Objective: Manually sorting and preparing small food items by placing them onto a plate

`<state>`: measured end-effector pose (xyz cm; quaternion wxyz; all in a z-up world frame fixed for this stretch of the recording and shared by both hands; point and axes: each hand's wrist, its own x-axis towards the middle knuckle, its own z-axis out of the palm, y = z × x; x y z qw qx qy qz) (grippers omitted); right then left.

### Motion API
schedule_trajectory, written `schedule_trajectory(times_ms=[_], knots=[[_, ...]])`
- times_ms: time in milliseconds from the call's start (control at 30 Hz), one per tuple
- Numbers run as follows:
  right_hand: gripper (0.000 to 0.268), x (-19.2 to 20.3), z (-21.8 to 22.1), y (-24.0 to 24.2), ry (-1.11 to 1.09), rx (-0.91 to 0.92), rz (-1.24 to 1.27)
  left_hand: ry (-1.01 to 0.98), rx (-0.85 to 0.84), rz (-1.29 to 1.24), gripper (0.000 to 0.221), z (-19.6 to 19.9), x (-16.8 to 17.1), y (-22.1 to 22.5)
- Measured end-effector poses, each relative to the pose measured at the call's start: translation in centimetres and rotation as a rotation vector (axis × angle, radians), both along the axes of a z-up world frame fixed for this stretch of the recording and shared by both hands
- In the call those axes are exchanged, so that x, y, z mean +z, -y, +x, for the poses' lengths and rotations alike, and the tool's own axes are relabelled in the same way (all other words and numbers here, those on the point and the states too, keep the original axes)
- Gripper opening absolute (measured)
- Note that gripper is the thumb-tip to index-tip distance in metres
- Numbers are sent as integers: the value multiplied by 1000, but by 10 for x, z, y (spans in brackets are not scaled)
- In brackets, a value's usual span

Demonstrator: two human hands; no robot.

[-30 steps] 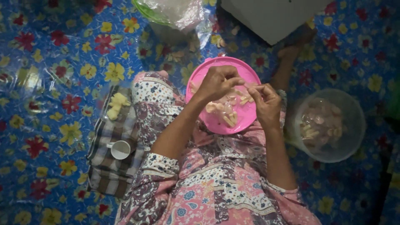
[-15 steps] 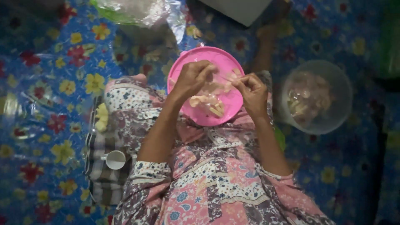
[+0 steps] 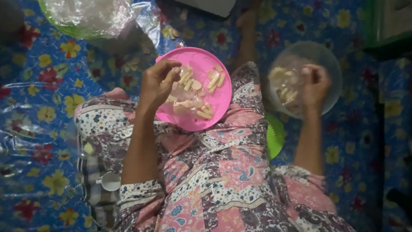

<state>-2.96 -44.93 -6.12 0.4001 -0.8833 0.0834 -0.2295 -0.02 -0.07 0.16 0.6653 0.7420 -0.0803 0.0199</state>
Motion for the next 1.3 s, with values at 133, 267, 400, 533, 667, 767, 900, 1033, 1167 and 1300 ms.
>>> schedule_trajectory(times_ms=[133,267,400,533,667,767,900,1033,1167,1300], knots=[[8,13,-3,74,157,-99,-256,-107,-24,96,12,1,10,1],[32,-19,-1,155,349,-142,-240,-104,-30,179,13,1,14,2],[37,-91,-12,221,122,-6,-371,-139,-59,182,14,1,12,5],[35,-109,-23,187,-476,-265,-92,-164,-89,208,19,2,13,5],[34,-120,-29,174,-253,-119,-206,-137,-65,160,16,3,9,4],[30,-92,-24,123,-45,10,-291,-123,-15,147,13,3,11,2],[24,-58,-7,45,-88,25,-206,-20,70,236,11,10,-13,-9],[21,-27,11,-65,-41,166,-141,-41,199,176,18,6,-8,-10],[15,-31,18,-137,-97,525,-169,150,227,158,31,6,-7,-18],[23,-113,44,-158,-25,702,-290,202,227,250,30,3,-14,-23]])
